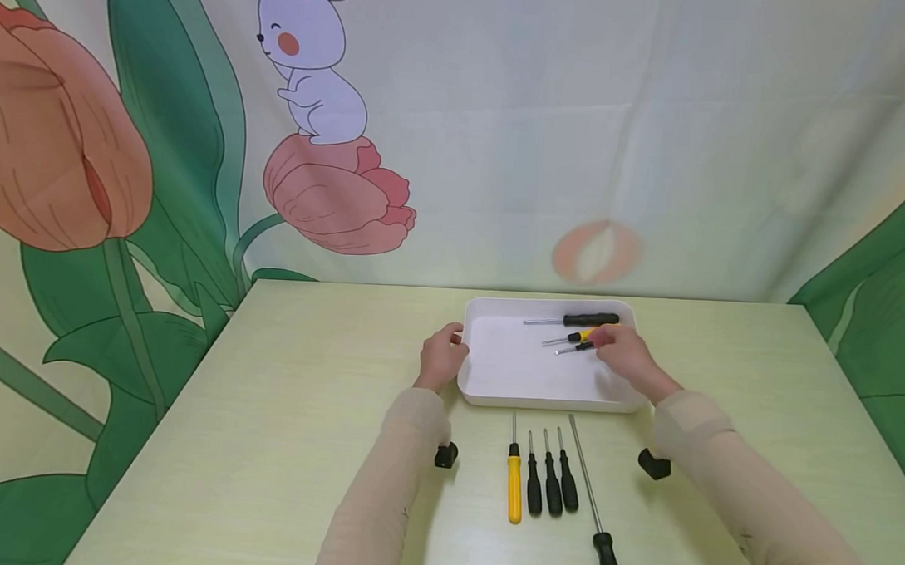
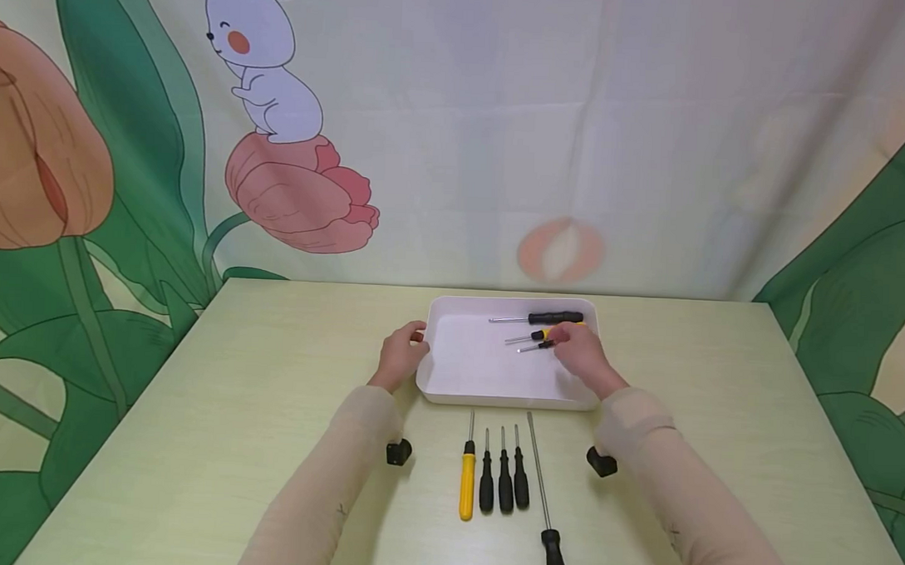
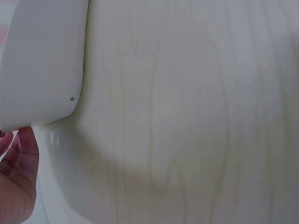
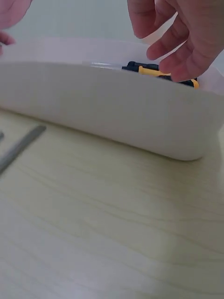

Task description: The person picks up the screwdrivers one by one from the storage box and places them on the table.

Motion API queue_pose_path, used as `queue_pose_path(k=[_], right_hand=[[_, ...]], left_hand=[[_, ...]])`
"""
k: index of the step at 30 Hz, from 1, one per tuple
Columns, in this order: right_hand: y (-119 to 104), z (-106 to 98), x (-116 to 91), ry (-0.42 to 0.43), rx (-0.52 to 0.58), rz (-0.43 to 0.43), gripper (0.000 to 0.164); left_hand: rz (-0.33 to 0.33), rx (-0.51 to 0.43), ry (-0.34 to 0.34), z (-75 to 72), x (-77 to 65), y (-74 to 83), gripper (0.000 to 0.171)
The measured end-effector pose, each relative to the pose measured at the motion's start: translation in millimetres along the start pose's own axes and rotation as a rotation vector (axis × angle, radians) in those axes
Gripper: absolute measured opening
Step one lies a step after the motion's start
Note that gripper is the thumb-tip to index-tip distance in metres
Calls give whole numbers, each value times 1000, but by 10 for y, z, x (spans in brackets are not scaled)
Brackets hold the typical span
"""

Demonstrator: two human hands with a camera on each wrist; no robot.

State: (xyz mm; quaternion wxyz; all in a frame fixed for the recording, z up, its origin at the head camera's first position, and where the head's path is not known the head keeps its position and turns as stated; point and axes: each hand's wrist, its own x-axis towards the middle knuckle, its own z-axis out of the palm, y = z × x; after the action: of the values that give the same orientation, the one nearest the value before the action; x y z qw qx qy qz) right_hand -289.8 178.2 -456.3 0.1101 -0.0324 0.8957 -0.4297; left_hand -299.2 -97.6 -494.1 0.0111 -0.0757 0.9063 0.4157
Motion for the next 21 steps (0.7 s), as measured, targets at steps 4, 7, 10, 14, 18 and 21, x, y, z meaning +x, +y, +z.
queue_pose_path(k=[4,7,10,14,18,21], right_hand=[[42,66,50,81,-203,-119,34],[54,111,69,101,-348,-160,35],[76,145,85,116,-471,-197,36],[130,184,107,146,-616,-237,33],[192,226,127,175,-735,-267,28],[220,248,126,187,-787,-279,29]], left_hand=[[9,5,5,7,5,-7,39],[6,4,9,9,8,-10,39],[0,0,7,10,16,-13,39],[-3,-4,6,14,29,-22,39],[0,-2,5,18,40,-38,39],[-3,-3,0,21,42,-41,39]])
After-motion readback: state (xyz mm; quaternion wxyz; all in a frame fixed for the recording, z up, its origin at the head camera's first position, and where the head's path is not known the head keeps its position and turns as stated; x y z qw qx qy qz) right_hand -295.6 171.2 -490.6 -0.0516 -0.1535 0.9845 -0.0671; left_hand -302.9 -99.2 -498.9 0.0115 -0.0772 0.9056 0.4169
